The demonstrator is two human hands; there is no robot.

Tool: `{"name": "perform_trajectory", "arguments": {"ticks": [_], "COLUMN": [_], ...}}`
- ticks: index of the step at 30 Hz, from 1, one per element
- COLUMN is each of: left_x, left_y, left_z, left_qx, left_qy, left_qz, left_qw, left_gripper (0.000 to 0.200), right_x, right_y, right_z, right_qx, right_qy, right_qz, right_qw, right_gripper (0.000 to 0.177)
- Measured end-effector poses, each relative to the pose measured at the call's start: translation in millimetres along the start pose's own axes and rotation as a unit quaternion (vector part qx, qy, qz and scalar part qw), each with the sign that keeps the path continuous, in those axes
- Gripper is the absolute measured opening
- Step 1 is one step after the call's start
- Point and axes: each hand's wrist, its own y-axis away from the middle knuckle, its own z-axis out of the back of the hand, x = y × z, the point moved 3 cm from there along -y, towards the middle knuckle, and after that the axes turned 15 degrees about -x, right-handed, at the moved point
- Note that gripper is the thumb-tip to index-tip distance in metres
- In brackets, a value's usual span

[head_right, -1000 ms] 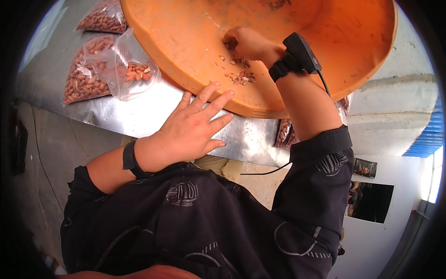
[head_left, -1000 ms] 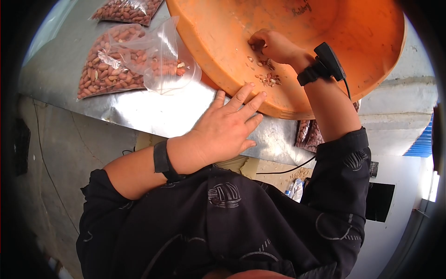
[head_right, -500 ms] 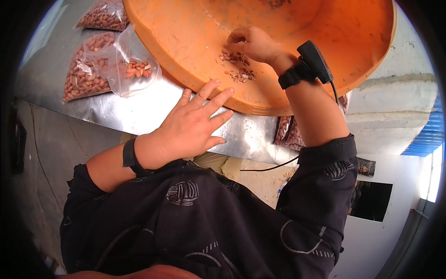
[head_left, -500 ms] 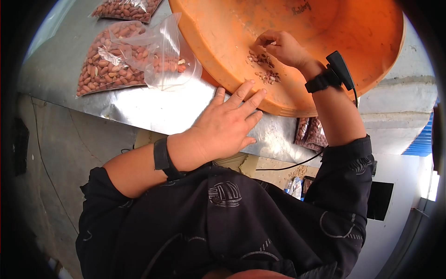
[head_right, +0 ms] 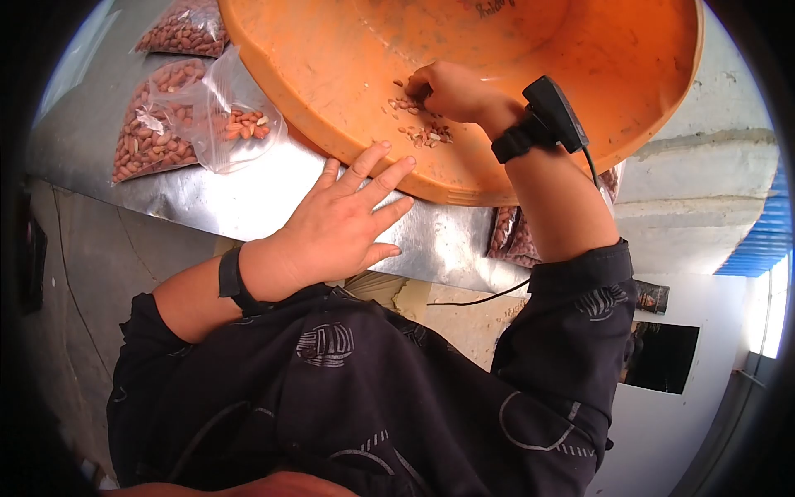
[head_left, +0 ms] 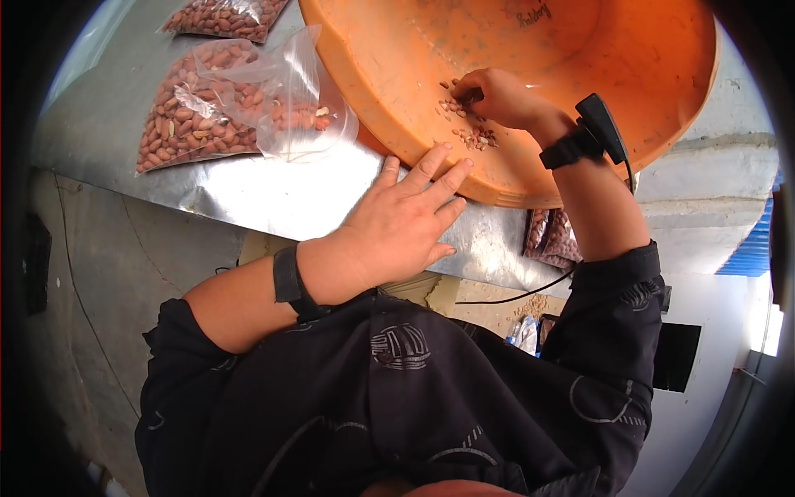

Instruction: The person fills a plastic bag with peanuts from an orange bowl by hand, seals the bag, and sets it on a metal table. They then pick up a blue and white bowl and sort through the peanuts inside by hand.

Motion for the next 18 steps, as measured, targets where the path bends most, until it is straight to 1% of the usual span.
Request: {"name": "perform_trajectory", "arguments": {"ticks": [3,6,7,9,10,11,14,17,18], "left_x": [0,0,0,0,0,0,0,0,0], "left_y": [0,0,0,0,0,-1,0,0,0], "left_z": [0,0,0,0,0,0,0,0,1], "left_qx": [0.000,-0.003,-0.004,-0.003,-0.003,-0.002,-0.003,-0.006,-0.006], "left_qy": [0.002,0.005,0.005,0.003,0.002,0.002,0.003,0.005,0.005], "left_qz": [0.001,0.001,0.000,0.001,0.002,0.001,0.001,0.000,0.000], "left_qw": [1.000,1.000,1.000,1.000,1.000,1.000,1.000,1.000,1.000], "left_gripper": [0.049,0.049,0.049,0.049,0.049,0.049,0.049,0.049,0.049], "right_x": [18,7,-1,-11,-17,-25,-27,-14,-7], "right_y": [-3,-14,-18,-25,-29,-33,-36,-38,-37], "right_z": [10,20,23,23,21,14,-2,-10,-9], "right_qx": [0.002,-0.072,-0.091,-0.076,-0.068,-0.074,-0.052,-0.039,-0.024], "right_qy": [-0.164,-0.278,-0.227,-0.060,0.025,0.065,0.063,0.000,-0.029], "right_qz": [-0.060,-0.111,-0.118,-0.068,-0.042,-0.008,-0.004,0.019,0.010], "right_qw": [0.985,0.951,0.962,0.993,0.996,0.995,0.997,0.999,0.999], "right_gripper": [0.020,0.013,0.014,0.015,0.016,0.019,0.020,0.023,0.024]}}
